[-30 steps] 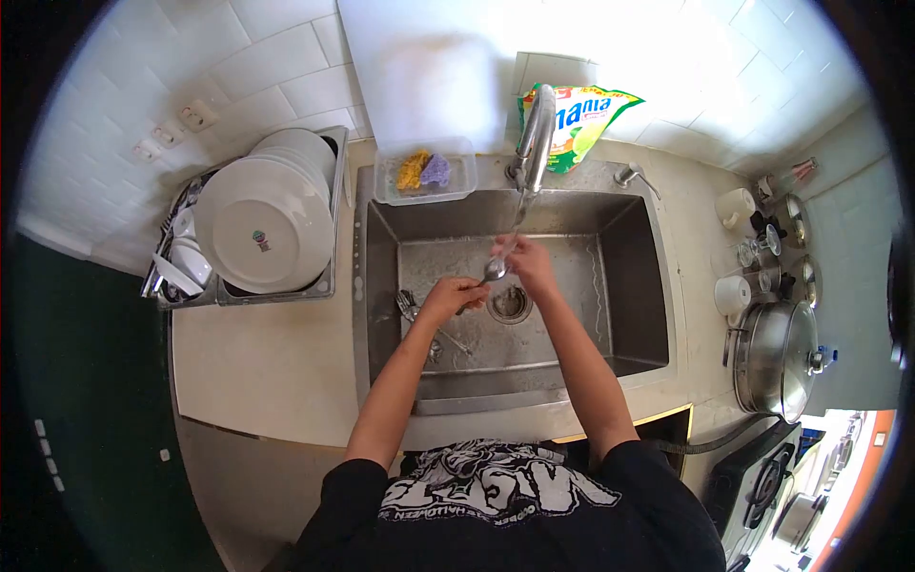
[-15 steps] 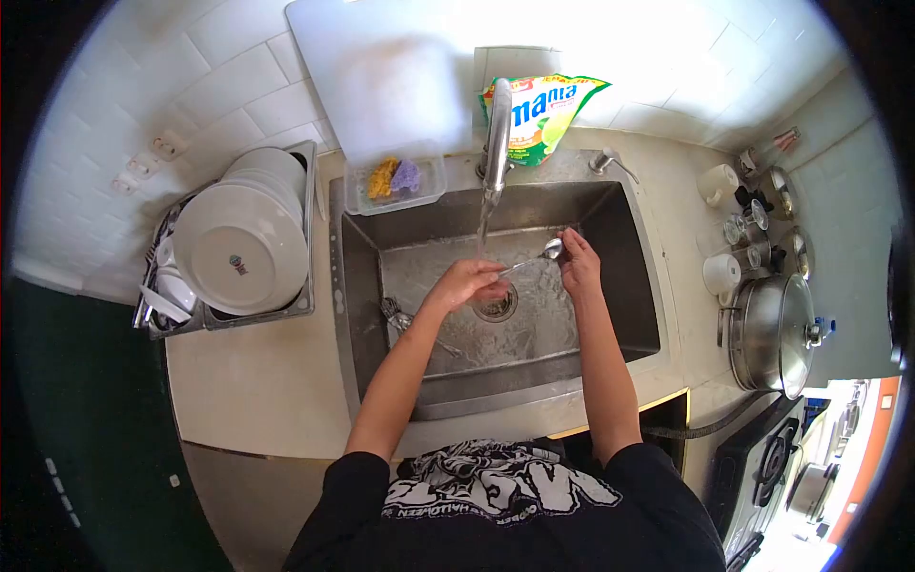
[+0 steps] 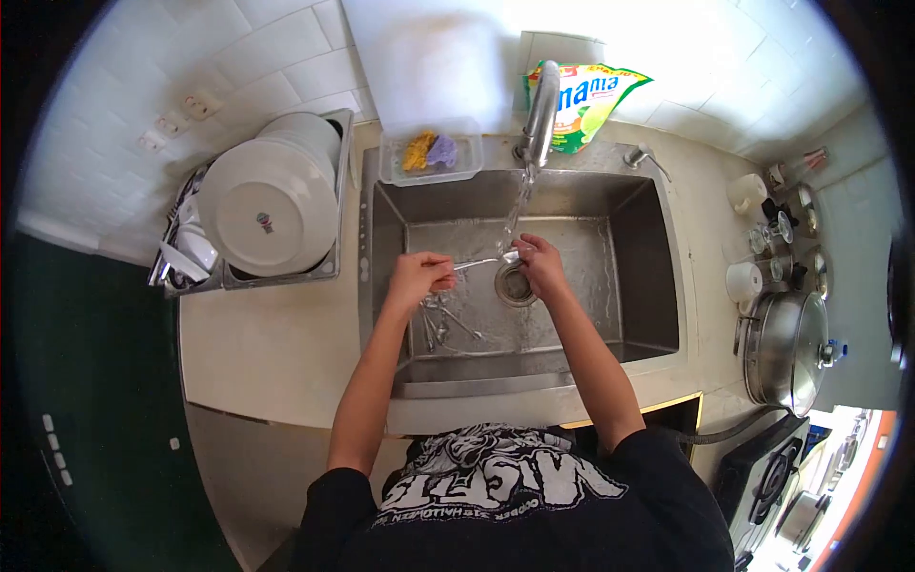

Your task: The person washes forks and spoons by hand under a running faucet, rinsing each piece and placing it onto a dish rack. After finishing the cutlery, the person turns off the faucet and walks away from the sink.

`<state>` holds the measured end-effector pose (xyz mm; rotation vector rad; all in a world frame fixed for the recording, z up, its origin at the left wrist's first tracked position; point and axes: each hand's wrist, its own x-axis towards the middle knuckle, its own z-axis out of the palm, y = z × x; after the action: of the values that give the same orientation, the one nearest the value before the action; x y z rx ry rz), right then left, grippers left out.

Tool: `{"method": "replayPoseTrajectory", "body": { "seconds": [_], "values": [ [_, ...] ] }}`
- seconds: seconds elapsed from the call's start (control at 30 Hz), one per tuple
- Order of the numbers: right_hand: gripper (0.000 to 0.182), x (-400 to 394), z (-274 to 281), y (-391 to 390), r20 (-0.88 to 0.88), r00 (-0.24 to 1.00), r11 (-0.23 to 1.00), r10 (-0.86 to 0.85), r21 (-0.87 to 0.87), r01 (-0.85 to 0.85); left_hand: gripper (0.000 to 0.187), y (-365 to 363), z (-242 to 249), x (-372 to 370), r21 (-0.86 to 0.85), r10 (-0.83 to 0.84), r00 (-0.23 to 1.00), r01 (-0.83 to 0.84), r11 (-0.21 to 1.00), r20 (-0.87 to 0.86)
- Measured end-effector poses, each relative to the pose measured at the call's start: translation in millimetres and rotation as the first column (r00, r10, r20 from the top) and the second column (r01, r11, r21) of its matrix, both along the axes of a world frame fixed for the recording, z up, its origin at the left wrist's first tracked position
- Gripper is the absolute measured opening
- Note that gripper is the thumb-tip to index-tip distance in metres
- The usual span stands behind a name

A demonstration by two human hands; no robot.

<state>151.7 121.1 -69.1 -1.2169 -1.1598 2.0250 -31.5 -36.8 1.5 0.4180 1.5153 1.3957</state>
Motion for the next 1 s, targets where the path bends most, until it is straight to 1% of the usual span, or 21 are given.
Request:
{"method": "replayPoseTrajectory", "body": {
  "seconds": [0.03, 0.1, 0.13, 0.17, 0.2, 0.23, 0.27, 0.3, 0.33, 0.37, 0.4, 0.47, 0.5, 0.53, 0.6, 0.7, 0.8, 0.9, 1.0],
  "values": [
    [0.042, -2.7, 3.3, -3.1, 0.024, 0.999, 0.999, 0.044, -0.012, -0.043, 0.011, -6.1, 3.8, -3.2, -0.007, 0.013, 0.998, -0.014, 1.0, -0.066],
    [0.038, -2.7, 7.7, -18.5, 0.076, 0.97, 0.966, 0.231, -0.137, -0.219, 0.014, -22.9, 11.5, -10.5, -0.027, 0.039, 0.98, -0.045, 0.999, -0.194],
    [0.036, -2.2, 7.9, -25.4, 0.092, 0.943, 0.933, 0.321, -0.198, -0.299, 0.014, -30.4, 22.9, -12.3, -0.07, -0.006, 0.892, -0.028, 0.997, -0.451],
    [0.034, 0.0, 1.8, -31.0, 0.187, 0.879, 0.893, 0.438, -0.205, -0.401, 0.015, -38.2, 39.9, -12.7, -0.117, -0.061, 0.739, -0.025, 0.993, -0.671],
    [0.032, 1.4, -6.9, -36.7, 0.278, 0.791, 0.838, 0.545, -0.219, -0.5, 0.015, -45.6, 56.8, -13.2, -0.165, -0.121, 0.531, -0.037, 0.986, -0.839],
    [0.031, -1.6, -15.1, -41.7, 0.361, 0.682, 0.77, 0.636, -0.236, -0.592, 0.015, -50.4, 72.3, -14.4, -0.141, -0.106, 0.443, -0.046, 0.989, -0.89],
    [0.03, -7.8, -22.9, -46.9, 0.51, 0.494, 0.611, 0.704, -0.081, -0.788, 0.016, -54.5, 87.7, -14.8, -0.118, -0.092, 0.348, -0.054, 0.992, -0.933],
    [0.029, -14.1, -31.0, -52.5, 0.664, 0.302, 0.375, 0.684, 0.035, -0.926, 0.016, -58.9, 102.4, -15.3, -0.096, -0.078, 0.251, -0.06, 0.994, -0.965],
    [0.029, -17.2, -39.3, -61.7, 0.775, 0.26, 0.196, 0.576, 0.178, -0.964, 0.015, -62.9, 116.5, -16.8, -0.061, -0.044, 0.251, -0.062, 0.996, -0.967],
    [0.028, -21.2, -42.9, -71.4, 0.872, 0.263, 0.005, 0.414, 0.287, -0.958, 0.014, -65.3, 130.6, -19.0, -0.026, -0.009, 0.249, -0.061, 0.998, -0.968],
    [0.028, -27.4, -46.3, -80.0, 0.887, 0.266, 0.047, 0.378, 0.268, -0.962, 0.014, -66.8, 144.1, -21.4, 0.012, 0.026, 0.246, -0.059, 0.998, -0.969],
    [0.026, -47.1, -36.3, -98.8, 0.913, 0.267, 0.128, 0.309, 0.239, -0.963, 0.013, -69.6, 174.1, -25.2, 0.024, 0.04, 0.212, -0.078, 0.997, -0.976],
    [0.023, -54.5, -37.5, -105.1, 0.902, 0.306, 0.122, 0.306, 0.281, -0.952, 0.013, -71.4, 182.4, -27.9, 0.029, 0.046, 0.191, -0.09, 0.996, -0.98],
    [0.022, -61.8, -39.6, -109.7, 0.909, 0.279, 0.117, 0.309, 0.255, -0.96, 0.013, -72.9, 180.0, -30.9, 0.012, 0.026, 0.162, -0.085, 0.996, -0.987],
    [0.022, -66.8, -47.3, -118.5, 0.924, 0.217, 0.109, 0.316, 0.192, -0.975, 0.013, -75.1, 159.4, -34.1, -0.027, -0.019, 0.113, -0.073, 0.997, -0.993],
    [0.022, -60.6, -66.1, -123.8, 0.943, 0.222, 0.03, 0.248, 0.222, -0.975, 0.014, -79.4, 128.7, -30.0, -0.032, -0.026, 0.174, -0.036, 0.999, -0.984],
    [0.022, -62.2, -68.1, -118.7, 0.942, 0.116, 0.108, 0.314, 0.086, -0.99, 0.012, -79.4, 125.1, -29.4, -0.001, 0.02, 0.31, -0.068, 0.998, -0.951],
    [0.022, -54.5, -49.1, -109.6, 0.897, 0.223, 0.116, 0.381, 0.193, -0.974, 0.011, -77.3, 123.0, -25.7, 0.041, 0.051, 0.318, -0.038, 0.998, -0.947],
    [0.023, -49.3, -63.3, -97.3, 0.891, 0.236, 0.088, 0.388, 0.219, -0.972, 0.011, -71.5, 110.6, -18.8, -0.012, -0.007, 0.282, -0.015, 1.0, -0.959]
  ]
}}
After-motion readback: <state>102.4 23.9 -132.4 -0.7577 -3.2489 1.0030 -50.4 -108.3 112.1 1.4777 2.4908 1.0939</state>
